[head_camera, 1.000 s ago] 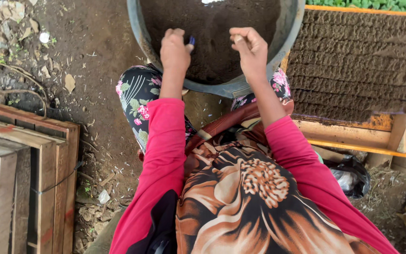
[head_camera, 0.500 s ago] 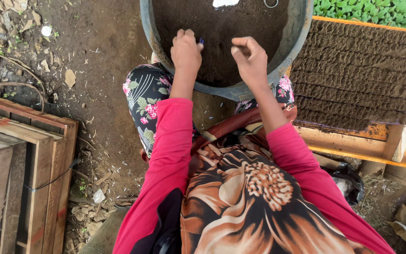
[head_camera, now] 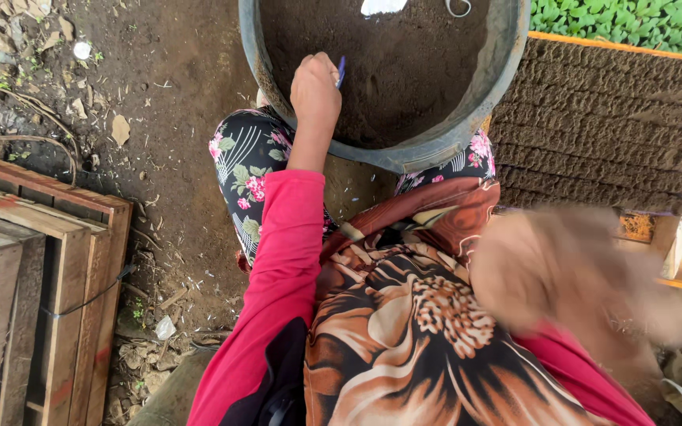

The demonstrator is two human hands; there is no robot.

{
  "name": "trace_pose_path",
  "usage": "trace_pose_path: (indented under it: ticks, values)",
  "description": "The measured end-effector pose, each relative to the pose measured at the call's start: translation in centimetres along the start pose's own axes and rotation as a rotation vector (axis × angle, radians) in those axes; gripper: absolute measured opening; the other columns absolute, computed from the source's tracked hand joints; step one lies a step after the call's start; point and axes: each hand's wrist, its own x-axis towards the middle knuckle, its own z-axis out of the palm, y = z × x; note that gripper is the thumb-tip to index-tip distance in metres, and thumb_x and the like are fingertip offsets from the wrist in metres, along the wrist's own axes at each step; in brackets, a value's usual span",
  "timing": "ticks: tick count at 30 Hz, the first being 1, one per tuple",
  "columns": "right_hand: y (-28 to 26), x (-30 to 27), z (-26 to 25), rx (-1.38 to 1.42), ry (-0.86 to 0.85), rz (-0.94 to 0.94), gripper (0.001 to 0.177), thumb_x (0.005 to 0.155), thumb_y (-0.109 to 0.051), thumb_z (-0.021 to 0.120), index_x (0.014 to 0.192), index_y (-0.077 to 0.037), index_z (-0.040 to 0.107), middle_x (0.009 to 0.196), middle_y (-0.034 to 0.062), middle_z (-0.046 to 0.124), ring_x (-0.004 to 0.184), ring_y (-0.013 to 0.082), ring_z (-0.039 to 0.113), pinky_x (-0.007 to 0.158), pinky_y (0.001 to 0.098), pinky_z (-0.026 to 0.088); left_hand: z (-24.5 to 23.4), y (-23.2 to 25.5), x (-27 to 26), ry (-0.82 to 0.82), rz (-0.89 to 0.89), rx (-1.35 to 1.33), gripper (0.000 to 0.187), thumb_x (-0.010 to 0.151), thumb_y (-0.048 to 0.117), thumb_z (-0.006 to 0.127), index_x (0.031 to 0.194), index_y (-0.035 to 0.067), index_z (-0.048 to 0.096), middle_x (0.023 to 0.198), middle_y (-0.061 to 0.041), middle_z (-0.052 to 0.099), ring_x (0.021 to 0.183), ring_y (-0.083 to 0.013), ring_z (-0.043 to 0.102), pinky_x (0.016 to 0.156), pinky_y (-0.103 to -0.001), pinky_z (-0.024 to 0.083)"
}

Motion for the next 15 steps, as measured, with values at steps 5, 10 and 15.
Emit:
trace_pose_path:
  ticks: [5,10,15]
  values:
    - [4.7,-6.0,2.1,-0.440,-1.148,1.102,0.018,0.103,-0.010,0.054,0.108,0.002,0.068,0.102,0.0176,0.070,0.089,0.0219,0.066,0.071,0.0283,0.054,-3.8,2.7,-2.0,-0.067,0.083,-0.422,0.011,0.083,0.008,0.073,0.075,0.013,0.069,0.074,-0.002,0.074,0.068,-0.0210,0.068,0.063,-0.040,0.049]
    - [5.2,-13.2,-2.2,-0.514,-1.097,1.571,0.019,0.090,-0.010,0.069,0.109,-0.007,0.064,0.095,0.0055,0.068,0.075,0.0111,0.061,0.065,0.0247,0.051,-5.2,4.9,-3.5,-0.181,0.092,-0.765,0.012,0.081,0.017,0.077,0.072,0.012,0.071,0.060,0.001,0.069,0.052,-0.0075,0.057,0.053,-0.026,0.047]
    - [6.3,-17.1,-5.8,-0.207,-0.767,1.901,0.009,0.094,-0.008,0.073,0.098,-0.005,0.065,0.087,0.0070,0.072,0.073,0.0119,0.069,0.063,0.0225,0.059,-3.5,5.0,-3.1,-0.379,-0.163,-1.248,0.022,0.087,0.020,0.071,0.076,0.001,0.070,0.064,-0.011,0.067,0.053,-0.0134,0.067,0.052,-0.023,0.062]
